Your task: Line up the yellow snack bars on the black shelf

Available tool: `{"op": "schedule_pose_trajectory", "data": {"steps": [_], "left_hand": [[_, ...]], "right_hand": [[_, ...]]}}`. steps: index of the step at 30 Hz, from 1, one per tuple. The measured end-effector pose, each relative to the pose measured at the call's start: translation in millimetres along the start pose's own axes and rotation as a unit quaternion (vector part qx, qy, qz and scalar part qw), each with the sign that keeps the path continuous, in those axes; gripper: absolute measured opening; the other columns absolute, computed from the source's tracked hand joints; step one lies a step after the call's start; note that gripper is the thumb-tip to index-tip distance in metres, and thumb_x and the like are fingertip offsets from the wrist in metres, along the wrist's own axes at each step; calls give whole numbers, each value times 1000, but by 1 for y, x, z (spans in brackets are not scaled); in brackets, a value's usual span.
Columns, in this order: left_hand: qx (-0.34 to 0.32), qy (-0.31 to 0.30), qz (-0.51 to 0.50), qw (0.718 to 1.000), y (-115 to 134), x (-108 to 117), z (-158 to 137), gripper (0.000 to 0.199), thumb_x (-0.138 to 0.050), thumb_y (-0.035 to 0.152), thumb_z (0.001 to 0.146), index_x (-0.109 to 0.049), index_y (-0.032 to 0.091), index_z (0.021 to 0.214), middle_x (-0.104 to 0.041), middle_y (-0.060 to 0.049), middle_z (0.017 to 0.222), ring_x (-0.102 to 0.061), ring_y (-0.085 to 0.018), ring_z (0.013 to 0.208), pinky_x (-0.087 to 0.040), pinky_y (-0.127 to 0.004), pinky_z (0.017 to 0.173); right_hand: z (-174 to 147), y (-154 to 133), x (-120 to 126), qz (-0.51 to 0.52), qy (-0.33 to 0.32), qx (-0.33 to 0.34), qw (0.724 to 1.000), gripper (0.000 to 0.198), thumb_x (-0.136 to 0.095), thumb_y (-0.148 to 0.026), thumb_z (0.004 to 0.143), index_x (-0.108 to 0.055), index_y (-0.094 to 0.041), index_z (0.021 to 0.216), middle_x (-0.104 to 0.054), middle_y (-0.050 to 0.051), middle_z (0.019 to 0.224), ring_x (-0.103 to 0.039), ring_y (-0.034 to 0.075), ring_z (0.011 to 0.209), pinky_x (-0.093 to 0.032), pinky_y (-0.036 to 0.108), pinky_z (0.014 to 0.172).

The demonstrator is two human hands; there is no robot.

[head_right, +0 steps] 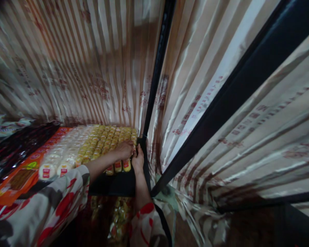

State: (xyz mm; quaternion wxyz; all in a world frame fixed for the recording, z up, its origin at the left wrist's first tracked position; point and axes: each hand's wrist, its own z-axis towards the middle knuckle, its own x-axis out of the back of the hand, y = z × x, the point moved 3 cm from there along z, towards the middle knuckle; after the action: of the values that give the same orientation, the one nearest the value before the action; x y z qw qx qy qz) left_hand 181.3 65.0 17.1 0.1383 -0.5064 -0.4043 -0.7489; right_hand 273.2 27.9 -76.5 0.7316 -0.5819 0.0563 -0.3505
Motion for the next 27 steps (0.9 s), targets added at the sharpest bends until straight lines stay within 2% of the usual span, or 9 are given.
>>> {"op": "schedule_pose_trajectory", "data": {"steps": [5, 9, 13, 17, 20, 23, 25, 27], "left_hand": [[-14, -27, 70, 997, 19, 11, -7, 12, -53, 13, 74, -65, 14, 75, -64, -12, 100, -55, -24, 104, -40, -35, 97], [-60, -28, 70, 995, 38, 19, -29, 21, -48, 14, 78, -65, 11, 91, -58, -14, 116, -47, -23, 116, -35, -33, 103], [-110, 28, -1, 994, 54, 22, -75, 28, -40, 12, 83, -62, 13, 100, -58, -9, 114, -51, -18, 110, -39, -31, 100], [-103, 59, -120, 986, 58, 11, -138, 30, -37, 12, 84, -62, 15, 100, -59, -7, 107, -55, -14, 100, -45, -25, 91], [-36, 80, -164, 983, 47, -10, -187, 29, -40, 11, 81, -64, 18, 95, -60, -5, 102, -56, -13, 95, -46, -25, 89], [74, 78, -180, 978, 25, -38, -231, 31, -38, 8, 80, -65, 19, 91, -61, -4, 96, -57, -13, 93, -46, -25, 88], [177, 25, -151, 972, 7, -59, -254, 30, -38, 7, 80, -64, 18, 91, -62, -5, 93, -58, -15, 94, -46, -28, 88], [278, -64, -107, 953, -10, -78, -274, 26, -43, 6, 77, -64, 15, 90, -62, -9, 93, -60, -19, 91, -48, -32, 84]], "right_hand": [[-4, -10, 9, 26, 19, -32, 999, 47, -42, -23, 78, -55, -14, 123, -60, 12, 121, -51, 20, 117, -38, 41, 101], [-28, -26, 26, 16, 34, -37, 999, 47, -37, -26, 80, -54, -13, 121, -61, 12, 119, -54, 20, 111, -37, 39, 101], [-74, -48, 48, 33, 75, -12, 997, 41, -39, -28, 80, -57, -13, 113, -63, 11, 112, -58, 19, 102, -44, 35, 92], [-135, -66, 55, 45, 54, -17, 997, 33, -43, -33, 81, -59, -14, 102, -65, 9, 96, -61, 19, 86, -49, 31, 78], [-179, -64, 46, 39, -18, -48, 998, 30, -42, -35, 82, -59, -17, 100, -66, 6, 87, -61, 17, 77, -49, 29, 71], [-214, -49, 25, 2, -123, -84, 989, 26, -43, -33, 80, -62, -19, 91, -67, 6, 82, -62, 19, 75, -49, 30, 68], [-234, -37, 6, -22, -215, -104, 971, 22, -44, -26, 77, -64, -21, 84, -69, 6, 80, -63, 21, 76, -49, 31, 69], [-252, -27, -14, -21, -308, -127, 943, 20, -46, -19, 72, -65, -22, 78, -69, 6, 76, -64, 21, 75, -49, 31, 68]]}}
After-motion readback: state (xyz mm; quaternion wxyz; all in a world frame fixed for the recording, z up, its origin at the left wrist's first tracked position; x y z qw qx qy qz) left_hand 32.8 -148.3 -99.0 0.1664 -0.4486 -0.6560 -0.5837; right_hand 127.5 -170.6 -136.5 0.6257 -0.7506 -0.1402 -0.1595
